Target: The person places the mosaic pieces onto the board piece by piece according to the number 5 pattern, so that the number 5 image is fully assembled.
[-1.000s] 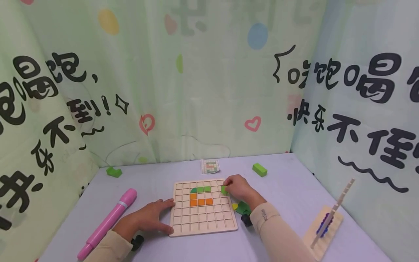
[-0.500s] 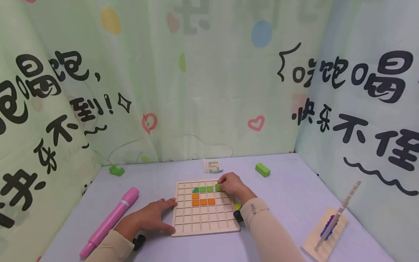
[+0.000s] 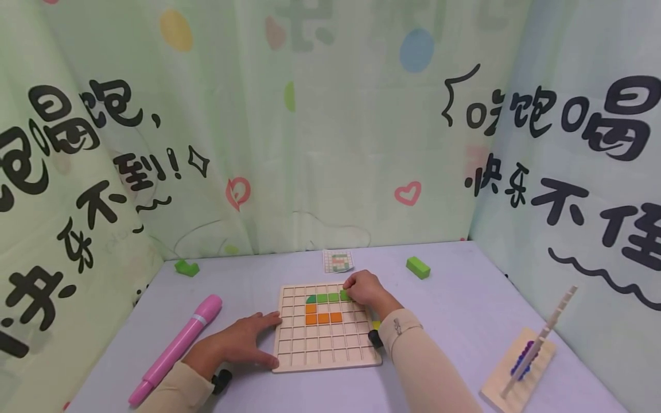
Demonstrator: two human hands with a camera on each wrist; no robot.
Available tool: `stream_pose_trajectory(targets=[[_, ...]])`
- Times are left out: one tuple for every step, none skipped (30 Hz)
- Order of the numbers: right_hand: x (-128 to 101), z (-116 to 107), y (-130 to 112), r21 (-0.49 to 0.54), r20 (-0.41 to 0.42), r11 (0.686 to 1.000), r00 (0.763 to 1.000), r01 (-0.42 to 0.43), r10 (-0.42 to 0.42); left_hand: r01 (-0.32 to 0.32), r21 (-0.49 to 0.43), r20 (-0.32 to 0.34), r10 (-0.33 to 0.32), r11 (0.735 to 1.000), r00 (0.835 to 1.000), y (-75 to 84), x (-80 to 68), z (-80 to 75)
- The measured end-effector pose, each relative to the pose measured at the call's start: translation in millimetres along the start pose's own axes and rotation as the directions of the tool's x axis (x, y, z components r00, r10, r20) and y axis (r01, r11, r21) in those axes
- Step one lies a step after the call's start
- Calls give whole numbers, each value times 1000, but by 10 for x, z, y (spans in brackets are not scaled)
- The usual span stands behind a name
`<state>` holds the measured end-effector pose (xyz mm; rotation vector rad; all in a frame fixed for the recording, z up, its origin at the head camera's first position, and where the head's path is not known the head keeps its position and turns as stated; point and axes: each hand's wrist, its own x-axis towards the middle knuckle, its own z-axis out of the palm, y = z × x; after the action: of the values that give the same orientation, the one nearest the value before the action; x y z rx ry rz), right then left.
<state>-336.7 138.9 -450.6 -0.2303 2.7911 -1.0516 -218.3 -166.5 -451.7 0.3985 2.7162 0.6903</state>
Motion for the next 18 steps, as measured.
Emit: stream_pose_trajectory(targets=[[-2, 2, 0, -7, -2, 1000, 1000, 0, 0, 4, -1, 1, -4, 1000, 1000, 2, 0, 1], [-1, 6, 0, -14, -4, 1000, 1000, -2, 2, 7, -2, 1, -7, 1000, 1000, 4, 1, 3], [-2, 9, -4, -23, -7, 1000, 1000, 0, 0, 7, -4, 1, -7, 1000, 1000, 3, 2, 5], [-1, 12, -6, -31, -9, 999, 1000, -5, 5, 6, -3, 0, -6, 1000, 1000, 4, 2, 7], [-4, 12, -14, -41, -11, 999, 1000, -9, 8, 7, -3, 0, -7, 1000, 1000, 5, 3, 8], [-5, 12, -19, -54, -13, 998, 1000, -10, 10, 5, -2, -1, -5, 1000, 1000, 5, 4, 9], [-6, 14, -22, -65, -16, 998, 1000, -15, 14, 3, -1, -1, -3, 1000, 1000, 3, 6, 10], [-9, 14, -25, -78, -17, 997, 1000, -15, 14, 1, 0, 1, -1, 1000, 1000, 3, 6, 10], [-14, 11, -31, -91, -16, 996, 1000, -12, 10, -2, 1, 2, 2, 1000, 1000, 4, 6, 11], [-20, 9, -35, -97, -14, 995, 1000, -13, 12, -2, 1, 2, 2, 1000, 1000, 5, 6, 10], [-29, 4, -37, -105, -11, 994, 1000, -8, 6, -3, 1, 3, 3, 1000, 1000, 8, 6, 8], [-38, 0, -36, -111, -7, 994, 1000, -3, 2, -5, 1, 3, 5, 1000, 1000, 10, 6, 6], [-49, -6, -38, -114, -4, 994, 1000, 1, -1, -4, 0, 3, 4, 1000, 1000, 13, 5, 5], [-61, -13, -40, -119, -1, 993, 1000, 8, -9, -5, -1, 2, 5, 1000, 1000, 14, 4, 4], [-72, -20, -41, -119, 2, 993, 1000, 13, -13, -8, 0, 1, 8, 1000, 1000, 11, 5, 4], [-86, -28, -40, -121, 5, 992, 1000, 22, -21, -8, -1, 0, 8, 1000, 1000, 8, 6, 5], [-97, -35, -38, -125, 7, 992, 1000, 27, -27, -9, 0, 0, 9, 1000, 1000, 4, 6, 5], [-110, -44, -35, -127, 10, 991, 999, 35, -34, -8, 2, -1, 8, 1000, 1000, -1, 6, 6]])
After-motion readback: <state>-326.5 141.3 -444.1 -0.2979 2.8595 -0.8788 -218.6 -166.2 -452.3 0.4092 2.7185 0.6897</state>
